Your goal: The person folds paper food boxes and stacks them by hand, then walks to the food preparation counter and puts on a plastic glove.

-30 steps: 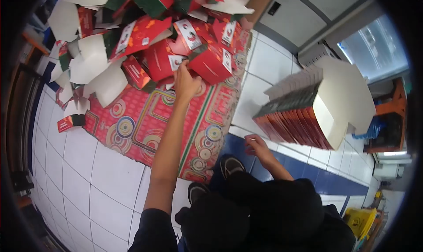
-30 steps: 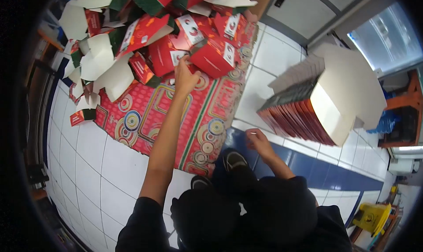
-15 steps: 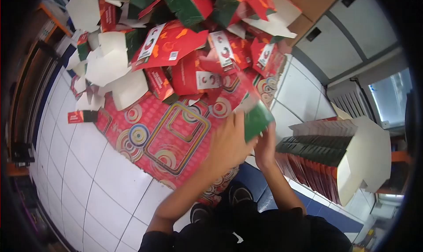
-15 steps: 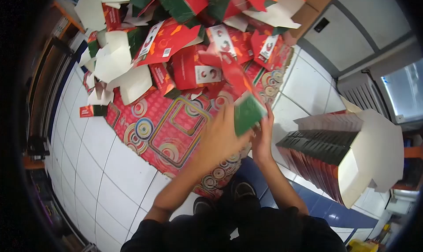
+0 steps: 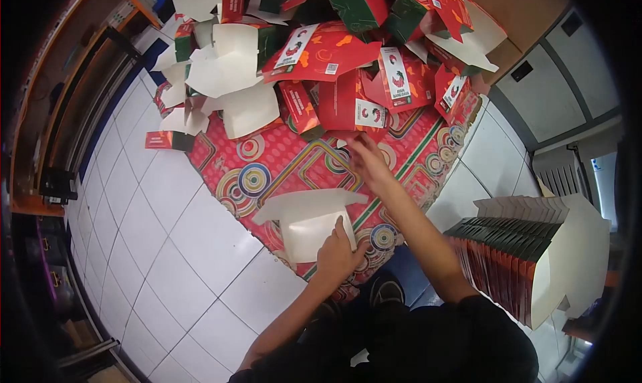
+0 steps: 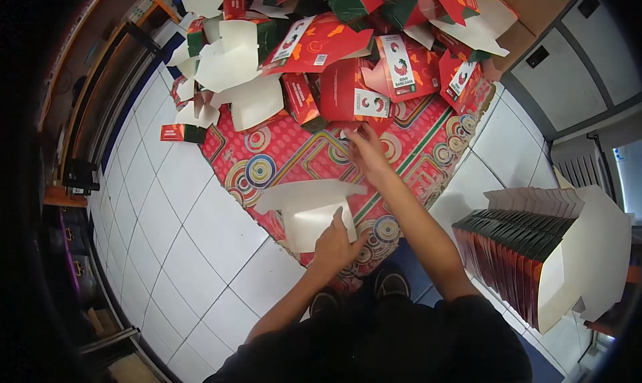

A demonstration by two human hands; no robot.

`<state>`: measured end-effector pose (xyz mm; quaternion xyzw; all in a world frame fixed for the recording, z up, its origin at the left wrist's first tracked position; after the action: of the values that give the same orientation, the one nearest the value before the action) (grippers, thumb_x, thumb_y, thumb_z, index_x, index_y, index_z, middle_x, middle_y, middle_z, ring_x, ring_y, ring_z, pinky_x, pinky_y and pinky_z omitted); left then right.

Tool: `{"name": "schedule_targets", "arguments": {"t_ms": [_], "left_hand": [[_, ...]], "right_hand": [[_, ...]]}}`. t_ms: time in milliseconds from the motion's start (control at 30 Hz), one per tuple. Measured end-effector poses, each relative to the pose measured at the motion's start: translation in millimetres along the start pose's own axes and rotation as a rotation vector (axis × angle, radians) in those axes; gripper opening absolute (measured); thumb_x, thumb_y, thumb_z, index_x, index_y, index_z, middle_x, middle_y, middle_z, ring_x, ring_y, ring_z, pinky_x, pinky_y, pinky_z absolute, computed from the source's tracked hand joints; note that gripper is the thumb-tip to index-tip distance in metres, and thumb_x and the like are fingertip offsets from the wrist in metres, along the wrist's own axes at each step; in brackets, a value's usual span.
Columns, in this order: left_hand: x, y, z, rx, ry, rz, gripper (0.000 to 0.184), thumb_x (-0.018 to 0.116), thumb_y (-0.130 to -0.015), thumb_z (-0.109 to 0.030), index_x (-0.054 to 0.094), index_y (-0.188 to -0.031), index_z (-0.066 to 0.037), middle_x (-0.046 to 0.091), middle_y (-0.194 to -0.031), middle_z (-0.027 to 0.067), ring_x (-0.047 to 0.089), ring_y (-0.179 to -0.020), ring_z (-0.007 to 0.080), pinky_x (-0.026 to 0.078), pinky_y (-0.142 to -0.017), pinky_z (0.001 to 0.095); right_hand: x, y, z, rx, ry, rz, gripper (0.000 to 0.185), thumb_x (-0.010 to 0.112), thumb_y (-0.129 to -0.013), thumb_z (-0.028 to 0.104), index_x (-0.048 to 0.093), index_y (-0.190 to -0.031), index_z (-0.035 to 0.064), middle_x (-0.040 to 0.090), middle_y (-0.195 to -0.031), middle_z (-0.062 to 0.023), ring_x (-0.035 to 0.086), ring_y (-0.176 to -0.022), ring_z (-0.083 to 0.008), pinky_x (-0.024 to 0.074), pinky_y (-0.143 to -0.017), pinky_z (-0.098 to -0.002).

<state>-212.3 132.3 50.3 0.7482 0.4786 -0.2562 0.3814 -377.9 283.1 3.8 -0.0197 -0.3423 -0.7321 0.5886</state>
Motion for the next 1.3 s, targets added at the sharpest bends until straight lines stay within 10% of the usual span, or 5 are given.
{"name": "schedule_targets", "arguments": {"t_ms": [433, 700, 900, 1000, 1300], "left_hand": [[-67.7, 61.3, 7.8, 0.060, 0.662, -0.196, 0.020, 0.071, -0.096, -0.014, 0.065, -0.109, -0.001, 0.071, -0.100, 0.0126, 0.071, -0.088, 0.0223, 0.057, -0.077, 0.0361], [-36.3, 46.7, -54.4, 0.237, 1.562, 0.153, 0.075, 0.070, -0.098, -0.025, 0.026, -0.156, -0.008, 0.061, -0.130, 0.0190, 0.067, -0.108, 0.0255, 0.059, -0.078, 0.0382], [-14.0, 57.8, 21.5, -0.356, 1.461, -0.049, 0.062, 0.071, -0.095, -0.028, 0.037, -0.144, -0.009, 0.063, -0.112, 0.0163, 0.065, -0.095, 0.0206, 0.055, -0.077, 0.0338], [-16.9, 52.0, 83.0, -0.294, 1.337, -0.127, 0.049, 0.070, -0.096, -0.028, 0.050, -0.134, -0.005, 0.067, -0.104, 0.0132, 0.066, -0.091, 0.0173, 0.054, -0.076, 0.0296], [-62.5, 24.1, 100.9, -0.269, 0.892, -0.223, 0.059, 0.065, -0.097, -0.047, 0.061, -0.130, 0.002, 0.068, -0.107, 0.0171, 0.068, -0.090, 0.0238, 0.053, -0.080, 0.0351]], "right_hand": [[-6.4, 117.5, 105.4, -0.922, 0.337, -0.479, 0.047, 0.083, -0.090, 0.025, 0.055, -0.118, -0.0019, 0.061, -0.111, -0.0094, 0.058, -0.098, -0.0168, 0.0487, -0.085, -0.0314], [40.5, 265.9, 56.5, -0.405, 1.215, 0.245, 0.031, 0.057, -0.098, 0.012, 0.058, -0.123, -0.0048, 0.064, -0.113, -0.0296, 0.064, -0.106, -0.0455, 0.0487, -0.092, -0.0503], [36.3, 286.3, 4.8, 0.033, 0.665, 0.596, 0.036, 0.059, -0.098, 0.014, 0.058, -0.132, -0.0012, 0.065, -0.121, -0.0206, 0.067, -0.106, -0.0228, 0.0553, -0.086, -0.0373], [-1.4, 277.5, 45.3, -0.379, 0.869, 0.062, 0.013, 0.068, -0.094, 0.010, 0.072, -0.102, -0.0005, 0.072, -0.090, -0.0087, 0.067, -0.077, -0.0144, 0.0529, -0.065, -0.0260], [-21.8, 199.4, -30.8, -0.302, 0.804, -0.143, 0.050, 0.043, -0.109, 0.039, 0.047, -0.141, 0.0021, 0.053, -0.138, -0.0206, 0.049, -0.130, -0.0280, 0.0340, -0.111, -0.0388]]}}
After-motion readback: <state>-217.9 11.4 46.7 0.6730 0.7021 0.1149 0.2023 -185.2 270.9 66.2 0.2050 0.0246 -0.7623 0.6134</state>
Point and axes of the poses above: each hand's wrist, its own y-axis away from the middle knuckle, its own x-axis out of the palm, z = x × y, the point moved 6 cm from there along -y, towards the middle knuckle
